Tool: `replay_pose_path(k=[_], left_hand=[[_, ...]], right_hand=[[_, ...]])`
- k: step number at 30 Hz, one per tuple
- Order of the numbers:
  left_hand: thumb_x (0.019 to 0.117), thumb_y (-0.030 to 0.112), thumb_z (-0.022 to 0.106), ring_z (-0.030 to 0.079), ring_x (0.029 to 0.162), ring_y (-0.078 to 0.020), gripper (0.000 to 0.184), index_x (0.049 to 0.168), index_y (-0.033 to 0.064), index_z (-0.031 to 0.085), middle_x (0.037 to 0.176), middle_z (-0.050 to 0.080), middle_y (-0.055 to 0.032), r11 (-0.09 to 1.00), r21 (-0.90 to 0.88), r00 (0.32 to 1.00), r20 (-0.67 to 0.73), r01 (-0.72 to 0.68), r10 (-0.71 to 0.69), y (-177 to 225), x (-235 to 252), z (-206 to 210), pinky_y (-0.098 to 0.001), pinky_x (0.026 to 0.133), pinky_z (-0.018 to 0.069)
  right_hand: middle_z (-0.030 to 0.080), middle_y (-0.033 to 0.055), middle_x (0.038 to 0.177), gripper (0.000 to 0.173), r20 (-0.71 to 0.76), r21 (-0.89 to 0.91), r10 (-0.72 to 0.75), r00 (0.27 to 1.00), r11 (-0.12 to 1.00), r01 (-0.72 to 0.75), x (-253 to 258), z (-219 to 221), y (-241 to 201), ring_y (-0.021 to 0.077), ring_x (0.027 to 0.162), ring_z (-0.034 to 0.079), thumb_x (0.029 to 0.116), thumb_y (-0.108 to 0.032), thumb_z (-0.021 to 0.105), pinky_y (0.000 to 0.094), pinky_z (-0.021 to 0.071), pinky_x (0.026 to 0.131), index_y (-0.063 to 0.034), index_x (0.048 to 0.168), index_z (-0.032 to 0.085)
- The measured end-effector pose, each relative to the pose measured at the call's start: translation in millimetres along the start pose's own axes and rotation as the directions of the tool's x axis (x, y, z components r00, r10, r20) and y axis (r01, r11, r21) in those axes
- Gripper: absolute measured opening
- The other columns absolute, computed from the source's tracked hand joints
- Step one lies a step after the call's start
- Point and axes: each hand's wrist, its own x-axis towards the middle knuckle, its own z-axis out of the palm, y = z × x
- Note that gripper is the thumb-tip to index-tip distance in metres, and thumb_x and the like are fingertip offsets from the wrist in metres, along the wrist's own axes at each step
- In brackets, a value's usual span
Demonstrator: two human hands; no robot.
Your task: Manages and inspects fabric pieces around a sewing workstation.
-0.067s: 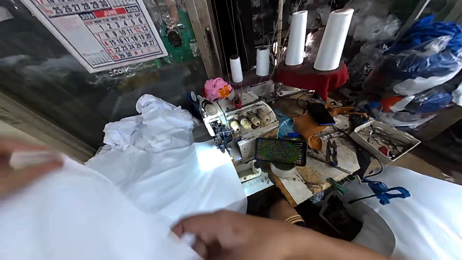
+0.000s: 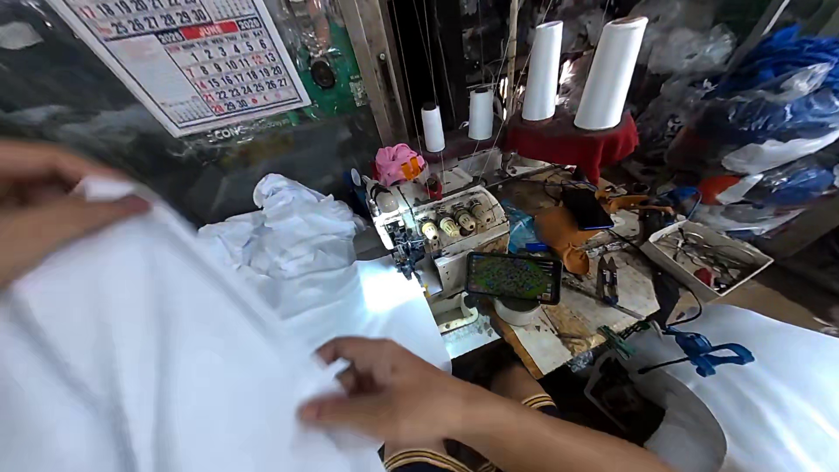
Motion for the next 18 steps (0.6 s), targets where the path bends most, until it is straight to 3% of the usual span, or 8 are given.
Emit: replay_pose_path(k=[1, 2, 4, 5, 8, 10, 16, 18], left_hand=[[0.0976, 0.012, 0.065, 0.053, 0.068, -0.0068, 0.016, 0.099, -0.0041, 0.065, 0.080, 0.062, -0.0079, 0.973, 0.095, 0.976, 0.028, 0.213, -0.216, 13.1, 26.5, 7.6, -0.0261, 0.066, 0.0468], [0.0997, 0.018, 0.066, 0.054, 0.067, -0.0122, 0.021, 0.099, -0.0021, 0.065, 0.080, 0.063, -0.0102, 0.952, 0.139, 0.956, 0.073, 0.273, -0.285, 20.6, 48.7, 19.3, -0.0335, 0.066, 0.0483], [0.0973, 0.040, 0.067, 0.058, 0.061, -0.0061, 0.031, 0.094, 0.0093, 0.071, 0.075, 0.065, -0.0012, 0.981, 0.130, 0.972, 0.165, 0.145, -0.166, 11.1, 69.5, 56.0, -0.0308, 0.057, 0.0521], [0.0967, 0.042, 0.067, 0.058, 0.061, -0.0046, 0.030, 0.093, 0.0120, 0.072, 0.073, 0.065, 0.0018, 0.990, 0.084, 0.971, 0.203, 0.110, -0.125, 11.1, 70.0, 82.8, -0.0301, 0.056, 0.0523], [0.0998, 0.026, 0.066, 0.062, 0.067, -0.0136, 0.019, 0.094, 0.0081, 0.072, 0.077, 0.067, -0.0031, 0.982, -0.067, 0.946, 0.289, 0.175, -0.149, 12.9, 43.4, 165.3, -0.0398, 0.063, 0.0554], [0.1012, 0.021, 0.064, 0.066, 0.073, -0.0142, 0.015, 0.099, 0.0092, 0.072, 0.085, 0.070, -0.0030, 0.954, -0.144, 0.928, 0.308, 0.263, -0.210, 8.6, 22.8, 202.0, -0.0407, 0.069, 0.0586], [0.0989, 0.021, 0.068, 0.068, 0.079, -0.0032, 0.009, 0.099, 0.0127, 0.073, 0.089, 0.073, 0.0051, 0.913, -0.286, 0.957, 0.107, 0.291, -0.271, 28.2, -7.6, 217.5, -0.0244, 0.073, 0.0588], [0.1007, 0.021, 0.066, 0.067, 0.083, -0.0036, 0.012, 0.101, 0.0116, 0.073, 0.093, 0.072, 0.0036, 0.929, -0.268, 0.966, 0.066, 0.257, -0.249, 26.9, -12.4, 228.9, -0.0248, 0.076, 0.0586]], right_hand=[[0.068, 0.0068, 0.088, 0.031, -0.096, 0.043, 0.048, 0.994, 0.998, -0.044, 7.6, -3.1, 10.6, 0.0086, 0.070, 0.064, 0.1023, -0.014, 0.061, 0.0267, 0.0561, 0.065, 0.0020, 0.128, 0.057], [0.068, 0.0046, 0.086, 0.027, -0.162, 0.080, 0.071, 0.984, 0.995, -0.059, 8.0, -7.3, 18.5, 0.0074, 0.069, 0.063, 0.1042, -0.018, 0.059, 0.0252, 0.0546, 0.063, 0.0003, 0.125, 0.059], [0.067, 0.0046, 0.085, 0.024, -0.215, 0.062, 0.021, 0.976, 0.998, -0.007, -8.4, -19.6, 34.5, 0.0087, 0.071, 0.064, 0.1053, -0.019, 0.058, 0.0270, 0.0561, 0.065, 0.0013, 0.117, 0.062], [0.070, 0.0066, 0.089, 0.023, -0.253, 0.033, 0.001, 0.967, 0.999, 0.008, -20.2, -26.3, 45.6, 0.0109, 0.076, 0.068, 0.1051, -0.018, 0.058, 0.0297, 0.0586, 0.070, 0.0022, 0.115, 0.064], [0.072, 0.0105, 0.102, 0.025, -0.367, 0.077, 0.085, 0.926, 0.995, -0.061, -45.3, -41.6, 82.6, 0.0166, 0.092, 0.071, 0.1049, -0.017, 0.058, 0.0355, 0.0601, 0.084, 0.0026, 0.119, 0.063], [0.071, 0.0092, 0.100, 0.024, -0.399, 0.112, 0.136, 0.907, 0.989, -0.098, -52.8, -44.1, 93.1, 0.0154, 0.087, 0.070, 0.1050, -0.019, 0.059, 0.0342, 0.0602, 0.079, 0.0009, 0.119, 0.062], [0.071, 0.0059, 0.088, 0.023, -0.606, -0.158, 0.025, 0.795, 0.976, -0.151, -64.6, -41.2, 104.3, 0.0144, 0.076, 0.070, 0.1060, -0.024, 0.057, 0.0322, 0.0605, 0.068, -0.0038, 0.105, 0.069], [0.067, 0.0030, 0.104, 0.022, -0.725, -0.388, -0.130, 0.677, 0.888, -0.245, -63.0, -41.0, 114.2, 0.0103, 0.093, 0.065, 0.1003, -0.029, 0.064, 0.0274, 0.0586, 0.076, -0.0097, 0.098, 0.075]])
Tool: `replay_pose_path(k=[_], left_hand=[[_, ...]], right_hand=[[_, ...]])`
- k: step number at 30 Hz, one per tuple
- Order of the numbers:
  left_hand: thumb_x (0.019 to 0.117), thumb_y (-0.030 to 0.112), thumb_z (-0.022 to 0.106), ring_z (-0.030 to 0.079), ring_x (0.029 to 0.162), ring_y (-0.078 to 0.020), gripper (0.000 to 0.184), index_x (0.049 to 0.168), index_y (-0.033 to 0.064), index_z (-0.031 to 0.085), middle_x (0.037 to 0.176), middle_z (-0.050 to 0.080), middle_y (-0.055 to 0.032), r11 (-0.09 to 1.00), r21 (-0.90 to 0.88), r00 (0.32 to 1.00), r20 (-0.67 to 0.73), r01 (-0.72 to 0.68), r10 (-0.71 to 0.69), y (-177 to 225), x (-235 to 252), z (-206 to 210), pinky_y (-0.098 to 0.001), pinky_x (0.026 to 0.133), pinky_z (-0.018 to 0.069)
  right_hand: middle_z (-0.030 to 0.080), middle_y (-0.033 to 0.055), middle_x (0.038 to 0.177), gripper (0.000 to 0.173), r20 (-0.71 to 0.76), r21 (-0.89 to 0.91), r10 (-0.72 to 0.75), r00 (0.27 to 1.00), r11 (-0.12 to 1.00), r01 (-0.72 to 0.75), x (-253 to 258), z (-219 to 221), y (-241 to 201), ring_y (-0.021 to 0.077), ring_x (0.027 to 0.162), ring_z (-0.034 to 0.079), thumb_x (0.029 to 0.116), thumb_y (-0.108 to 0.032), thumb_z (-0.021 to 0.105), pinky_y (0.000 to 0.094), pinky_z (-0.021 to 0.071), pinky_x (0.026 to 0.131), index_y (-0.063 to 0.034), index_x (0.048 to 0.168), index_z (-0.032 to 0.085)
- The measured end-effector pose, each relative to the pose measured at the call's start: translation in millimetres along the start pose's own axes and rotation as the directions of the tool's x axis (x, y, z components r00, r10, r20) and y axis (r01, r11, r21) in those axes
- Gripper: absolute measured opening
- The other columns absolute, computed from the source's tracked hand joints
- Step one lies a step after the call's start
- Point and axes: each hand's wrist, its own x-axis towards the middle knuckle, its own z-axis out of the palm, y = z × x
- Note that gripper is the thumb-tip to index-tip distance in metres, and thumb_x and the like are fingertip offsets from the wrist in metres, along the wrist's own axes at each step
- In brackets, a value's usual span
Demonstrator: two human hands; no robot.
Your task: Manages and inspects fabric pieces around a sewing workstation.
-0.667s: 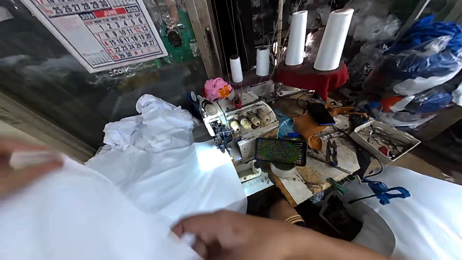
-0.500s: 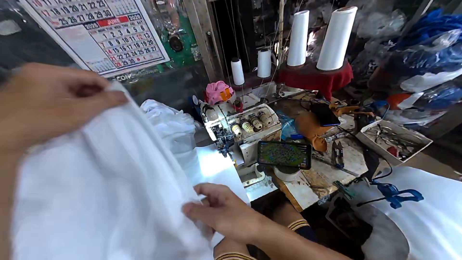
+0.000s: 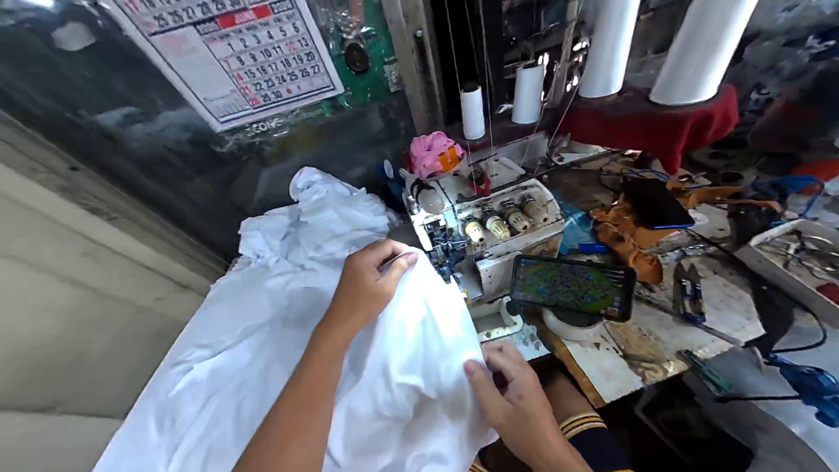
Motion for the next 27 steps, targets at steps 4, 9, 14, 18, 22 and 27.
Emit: replay_pose_path(k=[4, 9, 14, 18, 22, 27], left_hand=[[0.1004, 0.023, 0.066, 0.068, 0.089, -0.0034, 0.014, 0.103, 0.0117, 0.074, 0.097, 0.072, 0.0027, 0.997, 0.066, 0.999, -0.026, -0.034, 0.036, -13.1, -2.3, 18.3, -0.0258, 0.083, 0.0585], [0.1018, 0.027, 0.064, 0.067, 0.089, -0.0037, 0.017, 0.104, 0.0120, 0.073, 0.098, 0.071, 0.0024, 0.993, 0.113, 0.997, -0.062, -0.035, 0.042, -7.6, -4.0, 19.9, -0.0253, 0.081, 0.0578], [0.1021, 0.025, 0.064, 0.067, 0.091, -0.0029, 0.015, 0.105, 0.0132, 0.073, 0.100, 0.071, 0.0037, 0.988, 0.152, 0.998, -0.066, -0.009, 0.019, -6.8, -8.5, 24.6, -0.0247, 0.082, 0.0577], [0.0999, 0.024, 0.067, 0.066, 0.091, -0.0035, 0.012, 0.102, 0.0126, 0.072, 0.100, 0.069, 0.0031, 0.993, 0.116, 0.998, -0.064, -0.020, 0.028, -15.2, -11.6, 32.8, -0.0243, 0.081, 0.0572], [0.0987, 0.029, 0.066, 0.064, 0.084, -0.0031, 0.015, 0.104, 0.0169, 0.073, 0.098, 0.067, 0.0062, 0.989, 0.148, 0.999, 0.047, -0.021, 0.014, -4.4, -28.2, 20.9, -0.0234, 0.072, 0.0568], [0.1009, 0.030, 0.063, 0.064, 0.087, -0.0026, 0.016, 0.104, 0.0181, 0.074, 0.099, 0.067, 0.0066, 0.979, 0.202, 0.998, 0.045, 0.029, -0.039, 7.7, -38.8, 22.7, -0.0232, 0.075, 0.0570]], right_hand=[[0.069, 0.0050, 0.116, 0.022, -0.004, -0.073, -0.087, 0.996, 0.994, 0.087, 9.6, -5.5, 18.7, 0.0126, 0.106, 0.066, 0.0988, -0.030, 0.065, 0.0297, 0.0582, 0.087, -0.0107, 0.092, 0.074], [0.071, -0.0002, 0.086, 0.022, 0.127, 0.085, 0.005, 0.992, 0.996, -0.016, -4.5, -18.8, 20.8, 0.0083, 0.069, 0.066, 0.1001, -0.028, 0.067, 0.0246, 0.0581, 0.061, -0.0088, 0.093, 0.075], [0.071, 0.0008, 0.085, 0.021, 0.003, 0.097, 0.016, 1.000, 0.995, -0.017, -6.8, -13.5, 21.4, 0.0093, 0.071, 0.066, 0.0927, -0.027, 0.076, 0.0237, 0.0572, 0.059, -0.0100, 0.081, 0.074], [0.063, -0.0011, 0.073, 0.027, 0.010, 0.106, 0.064, 0.998, 0.992, -0.065, -7.9, -16.2, 18.2, 0.0075, 0.060, 0.058, 0.0889, -0.028, 0.080, 0.0220, 0.0487, 0.051, -0.0111, 0.073, 0.067], [0.067, 0.0046, 0.077, 0.024, 0.142, 0.183, 0.161, 0.977, 0.966, -0.185, -38.3, -32.2, -10.3, 0.0124, 0.061, 0.064, 0.0871, -0.014, 0.082, 0.0296, 0.0561, 0.054, -0.0032, 0.093, 0.061], [0.072, 0.0070, 0.091, 0.029, 0.301, 0.236, 0.192, 0.934, 0.934, -0.268, -46.7, -35.8, 1.0, 0.0168, 0.074, 0.070, 0.0947, -0.010, 0.073, 0.0336, 0.0620, 0.068, 0.0003, 0.120, 0.065]])
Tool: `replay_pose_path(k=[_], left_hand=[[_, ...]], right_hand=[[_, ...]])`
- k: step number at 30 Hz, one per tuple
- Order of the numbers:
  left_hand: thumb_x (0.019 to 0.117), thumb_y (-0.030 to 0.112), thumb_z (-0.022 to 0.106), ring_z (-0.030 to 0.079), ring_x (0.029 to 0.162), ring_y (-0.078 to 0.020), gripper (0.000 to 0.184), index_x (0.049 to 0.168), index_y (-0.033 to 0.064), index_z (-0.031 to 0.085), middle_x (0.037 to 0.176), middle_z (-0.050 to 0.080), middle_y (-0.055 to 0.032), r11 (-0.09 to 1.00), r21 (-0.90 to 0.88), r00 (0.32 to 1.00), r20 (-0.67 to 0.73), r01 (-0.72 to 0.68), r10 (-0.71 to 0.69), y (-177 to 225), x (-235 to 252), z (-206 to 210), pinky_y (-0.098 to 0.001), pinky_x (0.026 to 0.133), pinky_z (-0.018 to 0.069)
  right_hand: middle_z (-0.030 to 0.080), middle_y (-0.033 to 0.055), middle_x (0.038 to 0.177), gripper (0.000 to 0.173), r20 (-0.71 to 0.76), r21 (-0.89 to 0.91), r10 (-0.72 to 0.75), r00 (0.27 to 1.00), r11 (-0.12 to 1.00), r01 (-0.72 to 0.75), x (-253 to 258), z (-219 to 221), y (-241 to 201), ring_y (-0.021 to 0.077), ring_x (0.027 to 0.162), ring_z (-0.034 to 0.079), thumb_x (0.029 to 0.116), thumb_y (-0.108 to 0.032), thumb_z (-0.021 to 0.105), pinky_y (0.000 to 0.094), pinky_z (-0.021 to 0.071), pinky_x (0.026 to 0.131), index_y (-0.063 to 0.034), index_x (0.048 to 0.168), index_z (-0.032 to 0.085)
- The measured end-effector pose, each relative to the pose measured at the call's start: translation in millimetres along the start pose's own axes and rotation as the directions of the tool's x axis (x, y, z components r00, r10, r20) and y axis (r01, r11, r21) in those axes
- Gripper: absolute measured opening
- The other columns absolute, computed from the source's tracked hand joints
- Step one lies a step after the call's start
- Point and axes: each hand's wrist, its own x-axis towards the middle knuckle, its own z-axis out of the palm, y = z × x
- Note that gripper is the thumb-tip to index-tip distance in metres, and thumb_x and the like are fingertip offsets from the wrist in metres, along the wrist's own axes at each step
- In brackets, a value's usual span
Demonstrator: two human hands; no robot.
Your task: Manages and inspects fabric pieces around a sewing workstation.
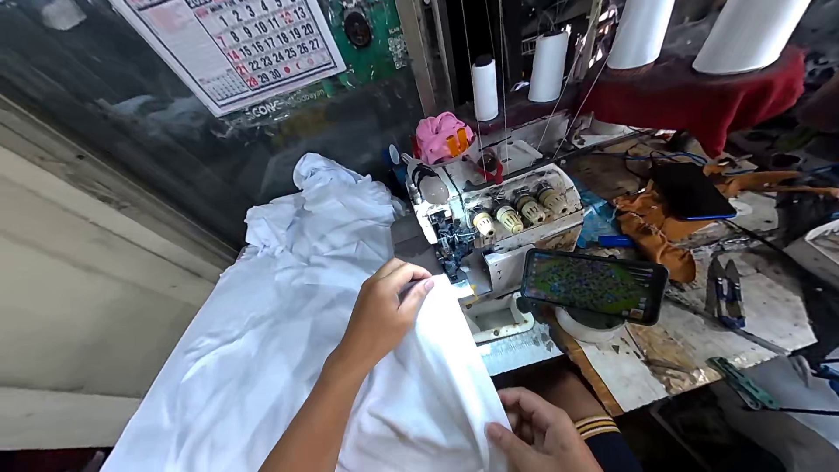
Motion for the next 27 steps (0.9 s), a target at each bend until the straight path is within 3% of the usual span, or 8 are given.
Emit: replay_pose_path(k=[2, 4, 6, 10, 14, 18, 22, 27], left_hand=[[0.1018, 0.030, 0.062, 0.064, 0.087, -0.0047, 0.017, 0.105, 0.0180, 0.073, 0.098, 0.065, 0.0049, 0.999, 0.044, 1.000, -0.014, 0.007, -0.006, 3.2, 4.4, 3.9, -0.0262, 0.076, 0.0568], [0.1009, 0.031, 0.064, 0.064, 0.086, -0.0066, 0.017, 0.105, 0.0183, 0.074, 0.098, 0.065, 0.0034, 0.996, 0.088, 1.000, -0.019, 0.026, -0.025, 7.2, 7.0, 6.8, -0.0287, 0.075, 0.0570], [0.0995, 0.031, 0.066, 0.063, 0.085, -0.0079, 0.015, 0.104, 0.0191, 0.075, 0.097, 0.064, 0.0030, 0.993, 0.101, 0.998, -0.015, 0.063, -0.062, 10.8, 9.0, 6.2, -0.0307, 0.074, 0.0564], [0.0980, 0.027, 0.069, 0.066, 0.093, -0.0128, 0.013, 0.104, 0.0173, 0.075, 0.099, 0.067, 0.0005, 0.986, 0.085, 0.989, 0.031, 0.142, -0.145, 18.2, 13.9, 2.3, -0.0384, 0.081, 0.0574], [0.0997, 0.025, 0.067, 0.065, 0.091, -0.0161, 0.012, 0.101, 0.0139, 0.072, 0.098, 0.065, -0.0022, 0.976, 0.092, 0.973, 0.098, 0.199, -0.207, 23.8, 17.1, 0.6, -0.0419, 0.079, 0.0565], [0.1016, 0.025, 0.063, 0.064, 0.088, -0.0144, 0.013, 0.101, 0.0131, 0.069, 0.099, 0.063, -0.0018, 0.980, 0.111, 0.979, 0.103, 0.166, -0.178, 20.3, 18.6, 3.1, -0.0380, 0.076, 0.0561], [0.1003, 0.026, 0.064, 0.064, 0.089, -0.0148, 0.014, 0.100, 0.0136, 0.071, 0.097, 0.065, -0.0012, 0.977, 0.115, 0.975, 0.112, 0.179, -0.192, 16.1, 25.1, 1.7, -0.0400, 0.077, 0.0559], [0.0970, 0.015, 0.064, 0.067, 0.088, -0.0339, 0.015, 0.098, 0.0012, 0.070, 0.096, 0.067, -0.0174, 0.954, 0.212, 0.978, -0.050, 0.210, -0.204, 19.6, 43.3, 22.4, -0.0551, 0.076, 0.0561]], right_hand=[[0.072, 0.0060, 0.085, 0.013, 0.024, -0.019, -0.030, 0.999, 0.999, 0.031, 1.7, -1.5, -3.4, 0.0138, 0.072, 0.069, 0.0968, -0.012, 0.071, 0.0308, 0.0605, 0.066, -0.0009, 0.102, 0.071], [0.070, 0.0053, 0.080, 0.012, 0.015, -0.029, -0.057, 0.998, 0.998, 0.058, 3.0, -2.2, -5.2, 0.0127, 0.068, 0.067, 0.0969, -0.014, 0.071, 0.0295, 0.0585, 0.062, -0.0020, 0.096, 0.071], [0.069, 0.0060, 0.082, 0.012, -0.008, -0.009, -0.095, 0.995, 0.995, 0.095, 4.7, -1.0, -2.7, 0.0138, 0.069, 0.066, 0.0963, -0.014, 0.072, 0.0303, 0.0576, 0.062, -0.0018, 0.094, 0.070], [0.070, 0.0092, 0.104, 0.014, -0.034, 0.029, -0.134, 0.990, 0.990, 0.135, 3.7, 5.7, -4.5, 0.0146, 0.094, 0.069, 0.0982, -0.013, 0.068, 0.0309, 0.0605, 0.081, 0.0011, 0.100, 0.069], [0.070, 0.0042, 0.085, 0.015, -0.007, -0.027, -0.093, 0.996, 0.995, 0.093, 2.6, 6.0, -6.7, 0.0103, 0.073, 0.069, 0.1033, -0.015, 0.061, 0.0285, 0.0588, 0.065, -0.0002, 0.104, 0.061], [0.069, 0.0044, 0.078, 0.012, -0.036, -0.028, -0.104, 0.994, 0.994, 0.103, 5.2, 4.2, -3.8, 0.0118, 0.064, 0.067, 0.1018, -0.014, 0.064, 0.0286, 0.0576, 0.058, -0.0021, 0.101, 0.062], [0.071, 0.0029, 0.080, 0.013, -0.109, -0.048, -0.100, 0.989, 0.994, 0.096, 6.7, 3.8, -14.8, 0.0093, 0.065, 0.067, 0.1000, -0.013, 0.066, 0.0266, 0.0573, 0.057, -0.0007, 0.103, 0.064], [0.072, 0.0044, 0.075, 0.012, -0.190, -0.059, -0.063, 0.980, 0.997, 0.053, 31.7, -2.7, -14.7, 0.0143, 0.058, 0.068, 0.0999, -0.016, 0.067, 0.0299, 0.0592, 0.052, -0.0050, 0.102, 0.066]])
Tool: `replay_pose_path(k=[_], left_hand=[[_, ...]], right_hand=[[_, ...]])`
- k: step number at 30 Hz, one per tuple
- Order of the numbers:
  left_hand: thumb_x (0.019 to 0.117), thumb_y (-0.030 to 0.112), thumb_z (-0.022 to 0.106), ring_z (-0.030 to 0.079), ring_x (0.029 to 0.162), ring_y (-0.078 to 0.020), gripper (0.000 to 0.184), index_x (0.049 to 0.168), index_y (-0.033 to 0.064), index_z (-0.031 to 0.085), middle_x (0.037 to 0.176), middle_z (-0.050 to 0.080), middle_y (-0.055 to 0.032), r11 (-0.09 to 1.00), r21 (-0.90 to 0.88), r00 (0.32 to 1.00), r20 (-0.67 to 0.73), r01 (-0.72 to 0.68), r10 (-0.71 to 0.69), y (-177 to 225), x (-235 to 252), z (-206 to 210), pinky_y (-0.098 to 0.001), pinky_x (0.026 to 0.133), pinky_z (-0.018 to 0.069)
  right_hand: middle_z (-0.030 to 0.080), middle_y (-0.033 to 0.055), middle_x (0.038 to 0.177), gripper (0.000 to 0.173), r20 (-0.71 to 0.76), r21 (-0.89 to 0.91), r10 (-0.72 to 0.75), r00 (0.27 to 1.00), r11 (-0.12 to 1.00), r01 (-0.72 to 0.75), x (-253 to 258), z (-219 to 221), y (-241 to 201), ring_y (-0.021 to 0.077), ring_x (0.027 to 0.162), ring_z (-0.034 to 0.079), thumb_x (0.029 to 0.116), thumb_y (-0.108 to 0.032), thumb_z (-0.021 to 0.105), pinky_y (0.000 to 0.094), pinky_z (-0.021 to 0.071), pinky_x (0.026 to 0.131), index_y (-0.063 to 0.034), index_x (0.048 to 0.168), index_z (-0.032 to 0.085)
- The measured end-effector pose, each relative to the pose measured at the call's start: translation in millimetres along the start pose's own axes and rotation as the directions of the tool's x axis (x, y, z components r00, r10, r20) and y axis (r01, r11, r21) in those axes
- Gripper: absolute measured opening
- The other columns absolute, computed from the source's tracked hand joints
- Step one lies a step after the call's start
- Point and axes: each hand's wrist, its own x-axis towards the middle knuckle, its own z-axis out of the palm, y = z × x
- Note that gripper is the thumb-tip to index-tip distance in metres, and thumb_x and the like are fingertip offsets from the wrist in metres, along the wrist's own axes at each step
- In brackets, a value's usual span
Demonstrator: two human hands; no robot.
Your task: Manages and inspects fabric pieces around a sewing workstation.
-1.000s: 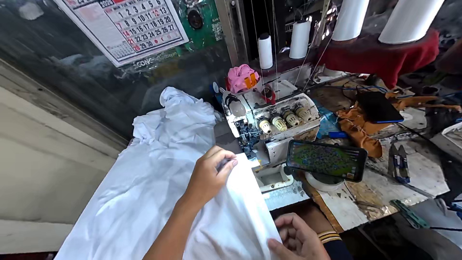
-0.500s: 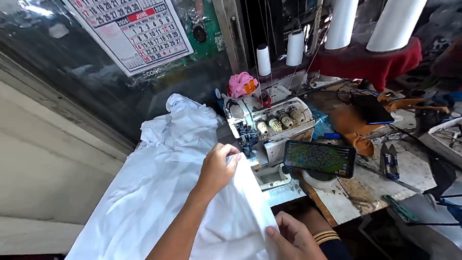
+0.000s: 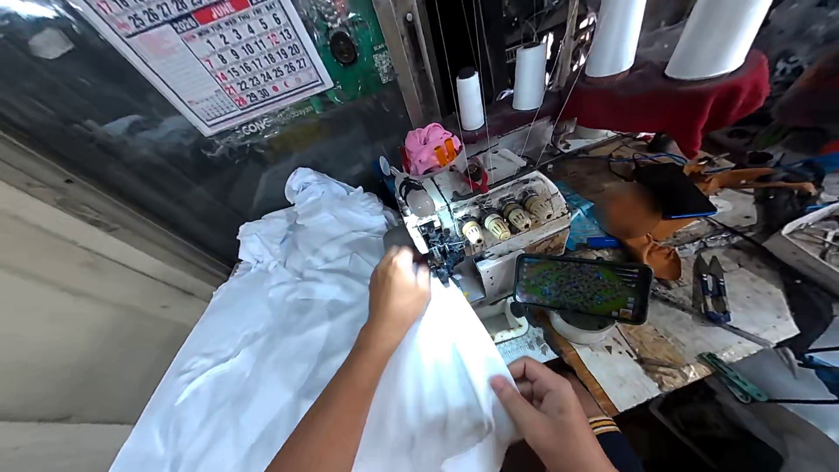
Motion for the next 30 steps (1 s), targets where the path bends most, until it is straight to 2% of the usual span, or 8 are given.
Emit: replay_pose_path(k=[5, 7, 12, 16, 18, 22, 27, 30], left_hand=[[0.1015, 0.030, 0.058, 0.062, 0.108, -0.0294, 0.027, 0.112, 0.0114, 0.074, 0.111, 0.067, -0.0084, 0.980, 0.083, 0.982, -0.036, -0.180, 0.184, 4.3, -36.3, -15.9, -0.0548, 0.094, 0.0493], [0.1028, 0.037, 0.052, 0.059, 0.114, -0.0230, 0.030, 0.115, 0.0219, 0.075, 0.119, 0.067, -0.0009, 0.971, 0.094, 0.966, -0.117, -0.219, 0.230, 14.4, -73.7, -8.6, -0.0520, 0.096, 0.0443], [0.1046, 0.041, 0.047, 0.051, 0.134, -0.0287, 0.034, 0.124, 0.0295, 0.073, 0.140, 0.059, -0.0047, 0.984, 0.072, 0.981, -0.096, -0.164, 0.170, 8.1, -74.4, 2.2, -0.0589, 0.105, 0.0397], [0.1047, 0.035, 0.053, 0.062, 0.123, -0.0211, 0.032, 0.121, 0.0169, 0.074, 0.129, 0.068, -0.0023, 0.985, -0.045, 0.982, -0.094, -0.169, 0.164, -34.5, -65.8, -66.2, -0.0551, 0.103, 0.0486], [0.1048, 0.033, 0.055, 0.066, 0.113, -0.0256, 0.033, 0.116, 0.0066, 0.072, 0.116, 0.071, -0.0109, 0.997, -0.030, 0.996, -0.062, -0.072, 0.070, -68.7, -94.6, -93.4, -0.0539, 0.098, 0.0529], [0.0946, 0.037, 0.073, 0.058, 0.122, -0.0382, 0.042, 0.111, -0.0014, 0.068, 0.121, 0.064, -0.0248, 0.996, -0.021, 0.989, 0.119, 0.086, -0.083, -133.1, -182.8, -94.8, -0.0554, 0.105, 0.0463], [0.1003, 0.018, 0.063, 0.069, 0.108, -0.0283, 0.026, 0.101, -0.0073, 0.071, 0.107, 0.071, -0.0221, 0.998, 0.057, 0.997, -0.077, -0.013, 0.017, -147.6, -181.5, -131.0, -0.0460, 0.099, 0.0541], [0.1070, 0.028, 0.054, 0.065, 0.111, -0.0393, 0.039, 0.113, -0.0078, 0.068, 0.114, 0.067, -0.0283, 0.983, 0.182, 0.986, -0.165, -0.001, 0.032, -170.3, -146.0, -141.1, -0.0564, 0.100, 0.0503]], right_hand=[[0.076, 0.0055, 0.088, 0.018, 0.188, 0.011, 0.058, 0.980, 0.998, -0.061, -13.3, -7.5, -13.1, 0.0153, 0.071, 0.073, 0.1012, -0.011, 0.064, 0.0338, 0.0628, 0.065, -0.0017, 0.116, 0.066], [0.075, 0.0059, 0.084, 0.014, 0.210, 0.038, 0.064, 0.976, 0.997, -0.074, -18.6, -9.5, -2.7, 0.0142, 0.067, 0.071, 0.1018, -0.011, 0.063, 0.0322, 0.0611, 0.062, -0.0011, 0.110, 0.068], [0.072, 0.0044, 0.080, 0.008, 0.093, 0.067, -0.025, 0.995, 0.998, 0.019, 5.7, 6.7, -5.8, 0.0125, 0.066, 0.069, 0.0963, -0.011, 0.071, 0.0293, 0.0598, 0.060, -0.0031, 0.098, 0.068], [0.070, 0.0046, 0.089, 0.015, 0.083, 0.075, -0.058, 0.995, 0.996, 0.052, 39.0, 16.8, -7.9, 0.0140, 0.078, 0.070, 0.0982, -0.019, 0.069, 0.0295, 0.0613, 0.069, -0.0055, 0.101, 0.062], [0.071, 0.0054, 0.089, 0.017, 0.153, 0.097, -0.025, 0.988, 0.995, 0.010, 32.5, 13.7, -5.9, 0.0153, 0.075, 0.070, 0.1012, -0.020, 0.065, 0.0313, 0.0612, 0.066, -0.0052, 0.108, 0.059], [0.075, 0.0024, 0.095, 0.022, 0.325, -0.074, 0.091, 0.941, 0.995, -0.071, -11.3, -12.3, 31.9, 0.0137, 0.082, 0.074, 0.1011, -0.022, 0.066, 0.0362, 0.0643, 0.075, -0.0077, 0.118, 0.065], [0.075, 0.0010, 0.090, 0.019, 0.396, -0.121, 0.137, 0.908, 0.988, -0.096, -51.0, -34.3, 41.2, 0.0109, 0.078, 0.073, 0.1010, -0.025, 0.067, 0.0331, 0.0635, 0.072, -0.0080, 0.110, 0.071], [0.076, 0.0003, 0.090, 0.018, 0.327, -0.100, 0.087, 0.941, 0.993, -0.058, -53.2, -29.1, 35.7, 0.0103, 0.078, 0.073, 0.0999, -0.024, 0.069, 0.0305, 0.0638, 0.071, -0.0074, 0.107, 0.072]])
